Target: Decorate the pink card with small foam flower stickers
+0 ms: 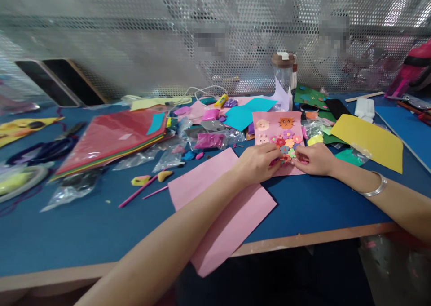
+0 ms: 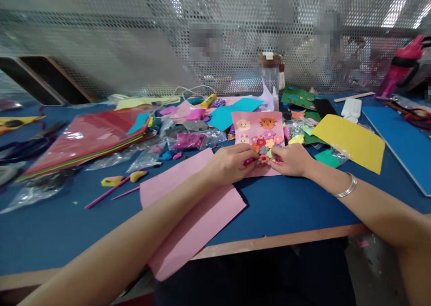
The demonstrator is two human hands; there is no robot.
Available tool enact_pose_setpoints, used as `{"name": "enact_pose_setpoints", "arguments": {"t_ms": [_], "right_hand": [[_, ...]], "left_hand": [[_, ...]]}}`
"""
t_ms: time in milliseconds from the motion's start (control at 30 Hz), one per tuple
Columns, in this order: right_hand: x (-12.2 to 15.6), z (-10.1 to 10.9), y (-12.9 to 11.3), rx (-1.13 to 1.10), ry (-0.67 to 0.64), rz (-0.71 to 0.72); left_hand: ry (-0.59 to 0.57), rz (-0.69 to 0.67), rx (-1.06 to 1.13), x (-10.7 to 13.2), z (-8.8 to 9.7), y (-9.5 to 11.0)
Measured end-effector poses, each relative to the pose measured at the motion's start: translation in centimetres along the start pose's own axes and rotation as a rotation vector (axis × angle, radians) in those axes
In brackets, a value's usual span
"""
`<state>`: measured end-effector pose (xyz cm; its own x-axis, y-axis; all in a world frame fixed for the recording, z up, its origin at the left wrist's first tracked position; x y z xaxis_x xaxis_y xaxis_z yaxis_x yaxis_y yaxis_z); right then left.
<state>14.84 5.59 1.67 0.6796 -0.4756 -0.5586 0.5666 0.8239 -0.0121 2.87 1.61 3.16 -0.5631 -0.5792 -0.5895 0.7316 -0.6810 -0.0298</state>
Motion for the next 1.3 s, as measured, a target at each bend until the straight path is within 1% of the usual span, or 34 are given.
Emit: {"name": "enact_pose_setpoints", "arguments": {"t_ms": [333,533,733,967,1067,1200,1300], "right_hand": [[0.0,0.5,-0.3,-0.038,0.044,0.032],[0.0,0.7,-0.7,-0.007,0.066,0.118],[0.0,1.3,-0.9,0.020,0.112,0.158],[0.1,1.8,-1.5,0.022,0.151,0.252],[0.2,1.9,-1.8,0.023,0.148,0.279],[0.1,1.8,-1.8,0.031,0.134,0.278],[0.1,1.8,-1.7,0.030,0.156,0.268]], "left_hand": [[0.016,-0.009,0.000,0.0,0.1,0.1],[0.018,-0.013,0.005,0.0,0.2,0.1],[0.011,-0.010,0.006,-0.1,0.2,0.1],[0.019,-0.011,0.019,-0.1,0.2,0.2],[0.021,-0.013,0.027,-0.1,0.2,0.2],[0.017,-0.006,0.019,0.0,0.2,0.1],[0.012,-0.001,0.013,0.0,0.2,0.0]]}}
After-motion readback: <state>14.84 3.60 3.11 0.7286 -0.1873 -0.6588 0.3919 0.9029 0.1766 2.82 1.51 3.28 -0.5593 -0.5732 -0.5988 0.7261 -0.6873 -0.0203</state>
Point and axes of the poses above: each hand's wrist, its own x-axis away from the middle knuckle, its own z-axis out of the back of the hand, y = z × x, the point moved 6 cm from there along -x, towards the middle knuckle, and after that the axes turned 7 degrees about y, right-handed, at the moved point
